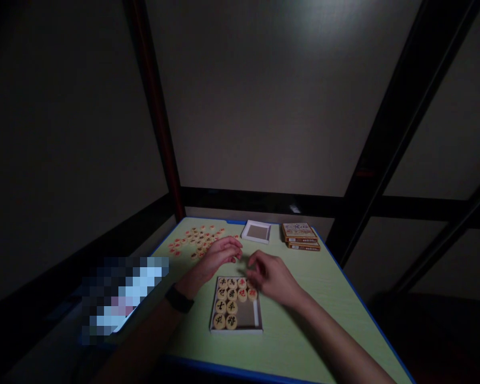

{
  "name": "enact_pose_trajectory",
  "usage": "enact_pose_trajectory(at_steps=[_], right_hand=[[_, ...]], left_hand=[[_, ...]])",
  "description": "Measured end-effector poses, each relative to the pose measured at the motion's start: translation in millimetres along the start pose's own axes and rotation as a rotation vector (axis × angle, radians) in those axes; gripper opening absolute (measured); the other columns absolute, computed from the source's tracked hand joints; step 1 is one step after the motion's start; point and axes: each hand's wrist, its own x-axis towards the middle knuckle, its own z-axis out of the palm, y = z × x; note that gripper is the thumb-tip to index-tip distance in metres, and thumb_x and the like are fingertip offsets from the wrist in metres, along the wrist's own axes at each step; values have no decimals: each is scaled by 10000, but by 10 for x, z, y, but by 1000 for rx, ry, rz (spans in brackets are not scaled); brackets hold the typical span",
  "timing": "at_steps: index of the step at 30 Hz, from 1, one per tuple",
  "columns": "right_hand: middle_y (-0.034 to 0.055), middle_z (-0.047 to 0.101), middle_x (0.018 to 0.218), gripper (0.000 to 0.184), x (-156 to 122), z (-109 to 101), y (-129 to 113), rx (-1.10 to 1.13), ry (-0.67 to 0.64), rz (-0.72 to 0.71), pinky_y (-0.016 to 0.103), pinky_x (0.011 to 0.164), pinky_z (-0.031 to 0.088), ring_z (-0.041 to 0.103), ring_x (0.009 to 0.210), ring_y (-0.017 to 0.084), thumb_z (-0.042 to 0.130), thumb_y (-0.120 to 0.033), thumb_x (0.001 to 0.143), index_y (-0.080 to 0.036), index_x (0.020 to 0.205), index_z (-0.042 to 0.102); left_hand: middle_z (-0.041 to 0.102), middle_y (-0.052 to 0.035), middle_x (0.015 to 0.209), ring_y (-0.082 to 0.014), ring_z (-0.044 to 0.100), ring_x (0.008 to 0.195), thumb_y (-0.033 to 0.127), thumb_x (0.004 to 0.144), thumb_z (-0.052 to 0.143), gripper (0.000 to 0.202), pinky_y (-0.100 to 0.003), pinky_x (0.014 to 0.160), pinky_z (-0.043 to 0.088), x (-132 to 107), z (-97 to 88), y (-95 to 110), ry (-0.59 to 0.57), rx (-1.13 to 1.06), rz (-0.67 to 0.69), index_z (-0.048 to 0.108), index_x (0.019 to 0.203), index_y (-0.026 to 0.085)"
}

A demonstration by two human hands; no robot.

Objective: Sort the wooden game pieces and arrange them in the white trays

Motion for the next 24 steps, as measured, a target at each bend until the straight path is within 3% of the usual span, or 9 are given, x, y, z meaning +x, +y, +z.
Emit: enact_pose_trajectory(at_steps=[3, 6, 9, 12, 15, 19, 22, 24], right_hand=[[-46, 520, 574, 166, 70, 95, 182, 2, 258, 48, 245, 543, 343, 481, 530, 142, 497, -350, 865, -202, 875, 572], [-40, 532, 577, 177, 109, 161, 343, -102, 333, 112, 254, 559, 360, 495, 533, 152, 495, -228, 769, -198, 913, 594], [-4, 584, 650, 338, 124, 171, 424, -208, 335, 139, 269, 613, 404, 548, 612, 172, 468, -120, 653, -189, 941, 630], [44, 668, 792, 460, 137, 153, 455, -183, 334, 106, 286, 675, 459, 600, 704, 184, 429, -75, 629, -176, 1013, 660], [60, 735, 948, 606, 155, 143, 495, -98, 281, 60, 299, 719, 497, 642, 744, 184, 408, -50, 622, -180, 1161, 653], [65, 767, 981, 764, 185, 144, 582, -15, 202, -6, 330, 798, 510, 680, 785, 195, 398, -43, 611, -177, 1343, 567], [27, 742, 745, 822, 203, 128, 635, 25, 162, -7, 314, 727, 502, 651, 653, 191, 393, -45, 599, -145, 1407, 505], [-7, 656, 610, 798, 210, 106, 651, 0, 162, 0, 281, 649, 464, 597, 571, 179, 392, -40, 592, -130, 1372, 535]], left_hand=[[644, -8, 725, -121, 608, 696, 211, 671, 691, 141, -218, 616, 445, 67, 10, -34, 19, 100, 22, 625, 784, 160], [651, -13, 719, -119, 605, 679, 150, 666, 676, 95, -216, 619, 458, 169, -63, 22, 66, 238, 58, 627, 747, 155], [678, -34, 737, -141, 624, 702, 142, 704, 640, 61, -240, 667, 478, 236, -306, 215, 130, 537, 124, 659, 758, 161], [716, -76, 813, -201, 654, 824, 169, 753, 612, 112, -280, 755, 484, 228, -701, 464, 192, 1022, 132, 703, 818, 176], [727, -121, 1055, -250, 658, 1001, 169, 791, 577, 228, -309, 859, 477, 178, -1121, 635, 158, 1510, -170, 711, 975, 175], [718, -203, 1095, -321, 671, 1041, 78, 690, 629, 277, -334, 843, 503, 116, -1506, 654, 156, 1619, -392, 728, 947, 106], [726, -183, 1102, -301, 677, 1050, 63, 700, 597, 329, -316, 829, 515, 97, -1637, 573, 133, 1640, -466, 725, 997, 123], [716, -172, 1143, -284, 677, 1056, 54, 712, 572, 373, -303, 818, 517, 105, -1678, 511, 110, 1637, -480, 714, 1046, 139]])
